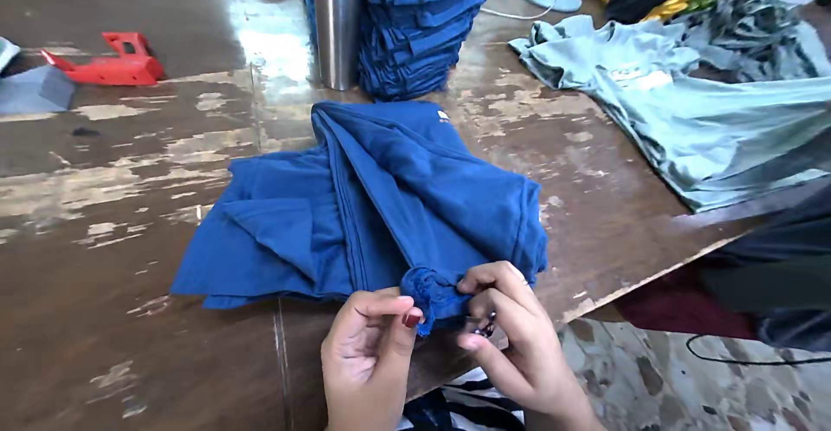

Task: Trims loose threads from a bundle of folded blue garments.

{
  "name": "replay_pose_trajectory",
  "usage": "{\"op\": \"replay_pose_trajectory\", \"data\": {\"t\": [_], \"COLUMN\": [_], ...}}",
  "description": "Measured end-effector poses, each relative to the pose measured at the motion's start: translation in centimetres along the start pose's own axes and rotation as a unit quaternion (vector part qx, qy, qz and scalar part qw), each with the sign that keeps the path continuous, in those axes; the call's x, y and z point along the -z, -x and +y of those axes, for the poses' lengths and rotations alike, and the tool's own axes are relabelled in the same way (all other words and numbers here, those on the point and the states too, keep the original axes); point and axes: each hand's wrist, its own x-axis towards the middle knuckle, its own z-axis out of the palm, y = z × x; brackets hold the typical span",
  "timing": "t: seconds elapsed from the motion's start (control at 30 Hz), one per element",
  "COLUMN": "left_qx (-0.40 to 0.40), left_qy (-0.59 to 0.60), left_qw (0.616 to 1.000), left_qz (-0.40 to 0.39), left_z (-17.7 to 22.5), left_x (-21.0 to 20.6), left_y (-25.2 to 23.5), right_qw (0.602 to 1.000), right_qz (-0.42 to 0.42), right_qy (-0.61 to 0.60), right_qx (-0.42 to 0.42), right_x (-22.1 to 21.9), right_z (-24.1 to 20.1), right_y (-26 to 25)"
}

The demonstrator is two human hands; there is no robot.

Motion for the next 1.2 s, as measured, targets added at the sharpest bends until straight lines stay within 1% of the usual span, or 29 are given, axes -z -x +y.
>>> {"op": "replay_pose_trajectory", "data": {"t": [0.13,0.2,0.27,0.33,0.4,0.47,0.6,0.67,0.73,0.8,0.83,0.9,0.97,1.07,1.2], "left_qx": [0.001,-0.004,-0.018,-0.038,-0.057,-0.073,-0.096,-0.092,-0.075,-0.053,-0.038,-0.007,0.011,0.008,-0.011], "left_qy": [0.002,-0.012,-0.030,-0.050,-0.067,-0.094,-0.105,-0.106,-0.107,-0.064,-0.035,0.003,0.018,0.022,-0.032], "left_qw": [0.999,0.998,0.997,0.995,0.994,0.991,0.988,0.989,0.991,0.997,0.999,1.000,1.000,0.999,0.999], "left_qz": [-0.043,-0.056,-0.068,-0.075,-0.067,-0.056,-0.051,-0.045,-0.024,-0.006,-0.001,0.004,0.002,-0.027,-0.038], "left_z": [0.4,0.4,0.3,0.1,-0.3,-0.7,-1.3,-1.3,-1.1,-0.8,-0.7,-0.4,-0.2,0.2,0.2], "left_x": [0.3,0.2,0.2,0.1,0.0,-0.1,-0.5,-0.5,-0.5,-0.5,-0.4,-0.3,-0.2,0.0,0.0], "left_y": [0.1,0.2,0.4,0.5,0.6,0.8,0.8,0.7,0.5,0.4,0.4,0.5,0.6,0.7,1.0], "right_qw": [0.990,0.985,0.983,0.978,0.973,0.977,0.976,0.979,0.991,0.998,0.998,0.997,0.995,0.993,0.993], "right_qz": [0.099,0.117,0.126,0.152,0.172,0.149,0.048,0.044,0.060,0.049,0.033,0.000,-0.014,0.006,0.021], "right_qy": [-0.102,-0.124,-0.105,-0.062,-0.042,-0.049,-0.124,-0.129,-0.066,0.009,0.035,0.069,0.098,0.119,0.113], "right_qx": [0.013,0.040,0.088,0.132,0.146,0.144,0.170,0.154,0.096,0.045,0.034,0.022,0.015,0.004,-0.015], "right_x": [-0.9,-1.4,-1.8,-2.1,-2.1,-1.9,-1.8,-1.6,-1.0,-0.1,0.2,0.6,0.6,-0.1,-1.0], "right_z": [-0.7,-1.2,-1.4,-1.6,-2.1,-3.0,-4.2,-3.8,-2.9,-1.4,-0.7,0.3,0.4,-0.1,-1.3], "right_y": [-0.6,-1.4,-1.9,-2.1,-1.9,-1.3,0.0,0.4,0.6,0.4,0.3,0.2,0.3,0.3,-0.1]}}
